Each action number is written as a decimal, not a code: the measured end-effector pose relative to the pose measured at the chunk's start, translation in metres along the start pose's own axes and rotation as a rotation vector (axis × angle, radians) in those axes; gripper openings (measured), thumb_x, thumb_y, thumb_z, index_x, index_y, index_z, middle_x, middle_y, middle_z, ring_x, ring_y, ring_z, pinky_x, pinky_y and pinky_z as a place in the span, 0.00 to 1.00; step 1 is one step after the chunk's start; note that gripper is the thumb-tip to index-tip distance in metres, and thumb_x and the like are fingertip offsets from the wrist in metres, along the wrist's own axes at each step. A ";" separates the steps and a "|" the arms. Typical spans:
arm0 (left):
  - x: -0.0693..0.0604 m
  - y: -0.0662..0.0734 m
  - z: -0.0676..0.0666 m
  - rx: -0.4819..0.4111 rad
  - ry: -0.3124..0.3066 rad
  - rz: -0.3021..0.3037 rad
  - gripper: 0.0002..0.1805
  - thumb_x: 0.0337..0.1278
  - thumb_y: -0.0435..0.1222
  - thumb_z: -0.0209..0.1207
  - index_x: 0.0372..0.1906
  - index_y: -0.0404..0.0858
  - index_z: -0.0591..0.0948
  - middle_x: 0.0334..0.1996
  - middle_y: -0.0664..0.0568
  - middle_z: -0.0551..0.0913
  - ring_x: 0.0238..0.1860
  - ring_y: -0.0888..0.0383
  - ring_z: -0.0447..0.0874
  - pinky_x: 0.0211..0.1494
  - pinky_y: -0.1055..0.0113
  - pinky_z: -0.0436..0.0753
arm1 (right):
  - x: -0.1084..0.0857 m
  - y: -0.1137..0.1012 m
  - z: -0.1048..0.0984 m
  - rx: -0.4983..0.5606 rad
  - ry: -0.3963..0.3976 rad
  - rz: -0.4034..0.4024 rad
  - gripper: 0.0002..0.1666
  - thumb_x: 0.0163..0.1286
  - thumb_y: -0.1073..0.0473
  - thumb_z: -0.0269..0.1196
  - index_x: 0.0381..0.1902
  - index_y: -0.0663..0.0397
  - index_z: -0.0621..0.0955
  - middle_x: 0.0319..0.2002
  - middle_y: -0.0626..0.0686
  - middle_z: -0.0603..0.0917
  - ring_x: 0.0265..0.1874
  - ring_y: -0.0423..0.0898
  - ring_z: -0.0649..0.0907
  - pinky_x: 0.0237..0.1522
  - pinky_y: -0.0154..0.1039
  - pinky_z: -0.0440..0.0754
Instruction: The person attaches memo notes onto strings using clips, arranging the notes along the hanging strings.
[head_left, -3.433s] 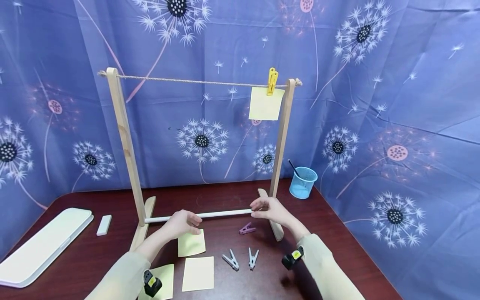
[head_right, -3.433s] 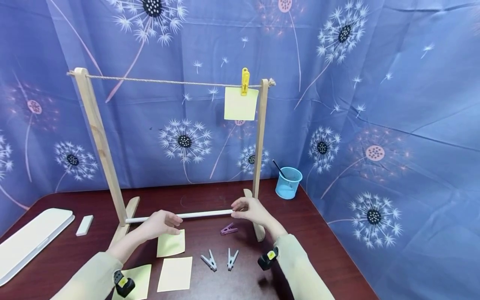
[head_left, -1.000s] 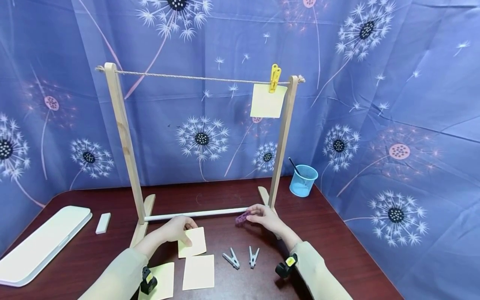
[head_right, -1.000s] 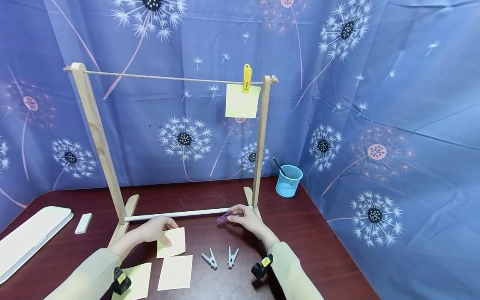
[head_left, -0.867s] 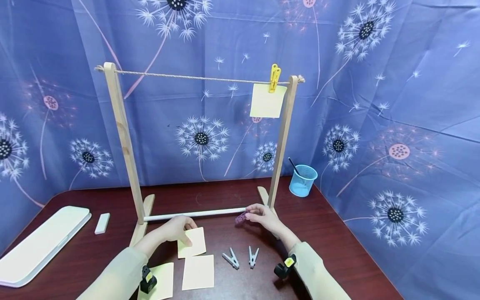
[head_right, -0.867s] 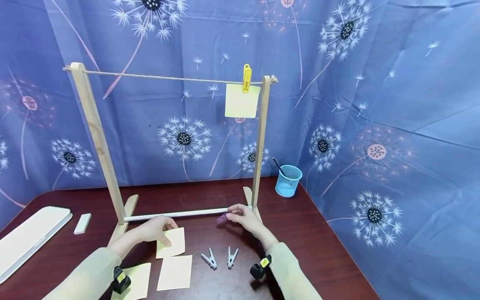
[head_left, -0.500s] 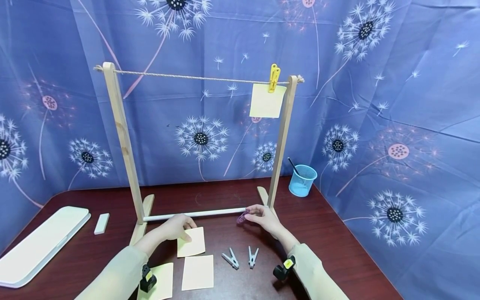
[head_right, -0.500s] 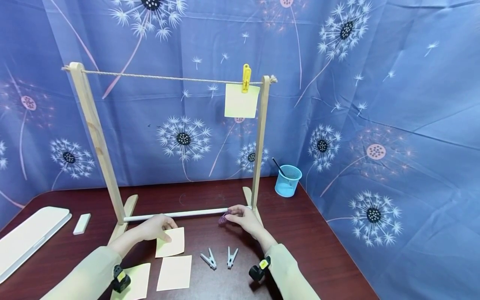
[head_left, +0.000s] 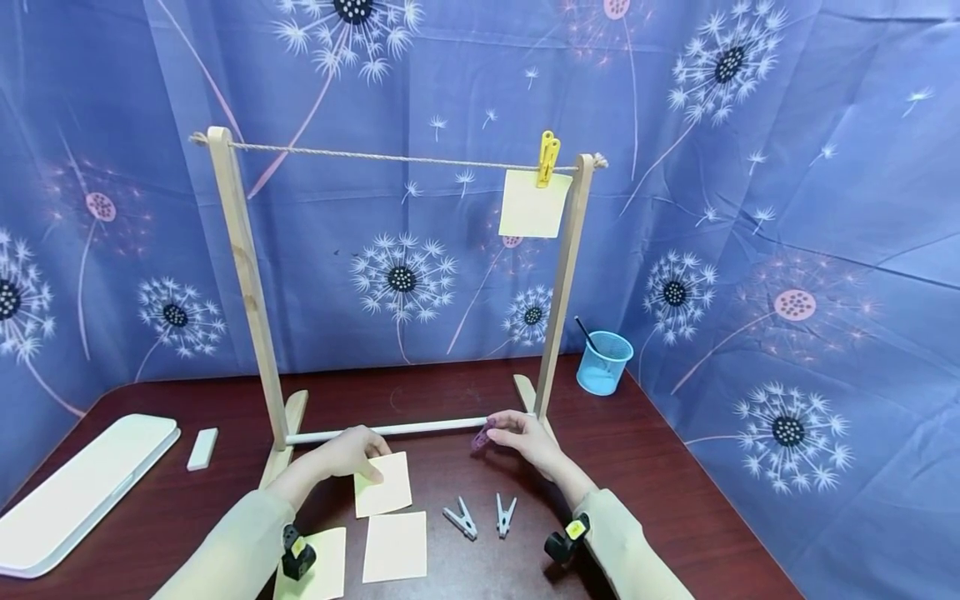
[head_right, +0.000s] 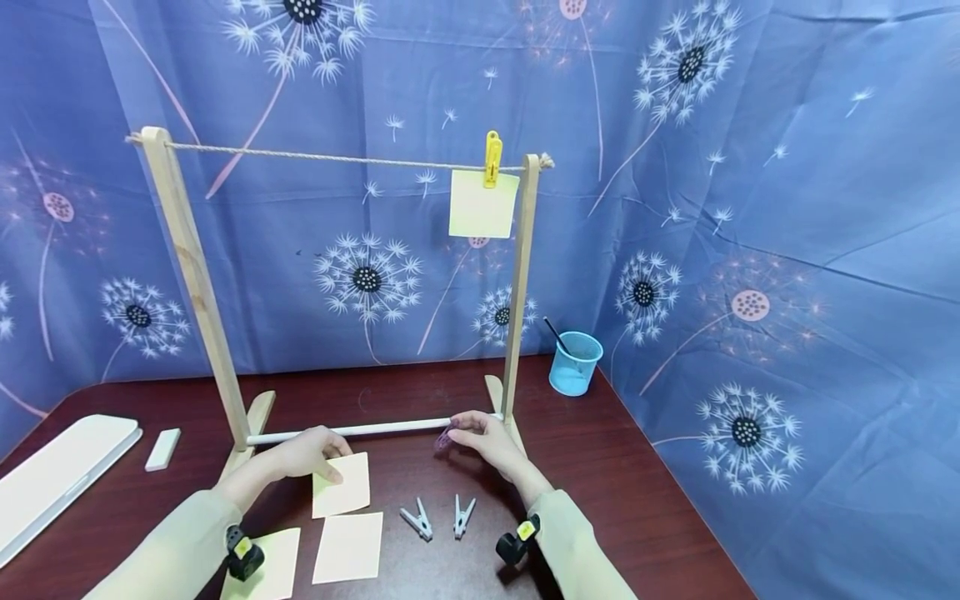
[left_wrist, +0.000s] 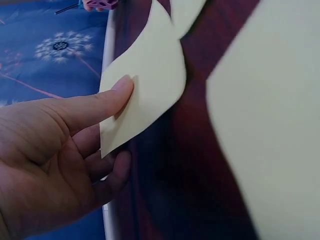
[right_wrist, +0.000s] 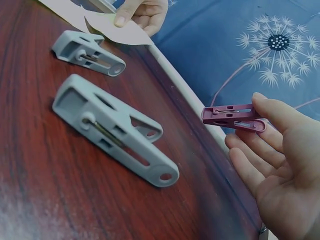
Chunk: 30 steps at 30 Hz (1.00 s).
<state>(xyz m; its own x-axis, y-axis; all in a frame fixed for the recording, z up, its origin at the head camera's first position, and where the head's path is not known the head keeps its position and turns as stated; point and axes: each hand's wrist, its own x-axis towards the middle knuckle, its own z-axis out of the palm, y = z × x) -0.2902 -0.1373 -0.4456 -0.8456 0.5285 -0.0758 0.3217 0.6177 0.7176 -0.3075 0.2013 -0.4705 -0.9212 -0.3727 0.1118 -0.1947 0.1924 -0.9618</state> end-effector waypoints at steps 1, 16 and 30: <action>0.000 0.001 -0.002 -0.009 0.000 -0.007 0.14 0.39 0.24 0.72 0.37 0.30 0.84 0.30 0.50 0.85 0.32 0.60 0.79 0.37 0.66 0.80 | 0.000 -0.001 0.000 0.006 -0.003 0.004 0.23 0.70 0.65 0.60 0.57 0.77 0.73 0.44 0.55 0.84 0.39 0.34 0.81 0.43 0.29 0.79; -0.001 0.022 -0.027 -0.039 0.111 -0.032 0.14 0.40 0.25 0.72 0.37 0.29 0.85 0.31 0.46 0.88 0.33 0.59 0.83 0.40 0.64 0.82 | 0.011 -0.038 0.004 0.021 -0.047 -0.137 0.25 0.73 0.65 0.56 0.61 0.78 0.68 0.46 0.59 0.82 0.41 0.34 0.82 0.53 0.39 0.80; 0.032 0.041 -0.040 -0.137 0.352 -0.068 0.14 0.43 0.27 0.70 0.39 0.27 0.85 0.29 0.44 0.87 0.27 0.62 0.81 0.32 0.70 0.79 | 0.035 -0.124 -0.003 -0.121 -0.003 -0.241 0.24 0.72 0.66 0.56 0.64 0.71 0.70 0.51 0.68 0.78 0.45 0.40 0.82 0.51 0.34 0.78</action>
<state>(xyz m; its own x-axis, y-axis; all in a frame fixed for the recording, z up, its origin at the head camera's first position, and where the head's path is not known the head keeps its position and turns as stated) -0.3207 -0.1183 -0.3906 -0.9653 0.2418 0.0990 0.2201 0.5484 0.8067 -0.3170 0.1667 -0.3466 -0.8423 -0.4238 0.3329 -0.4472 0.2050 -0.8706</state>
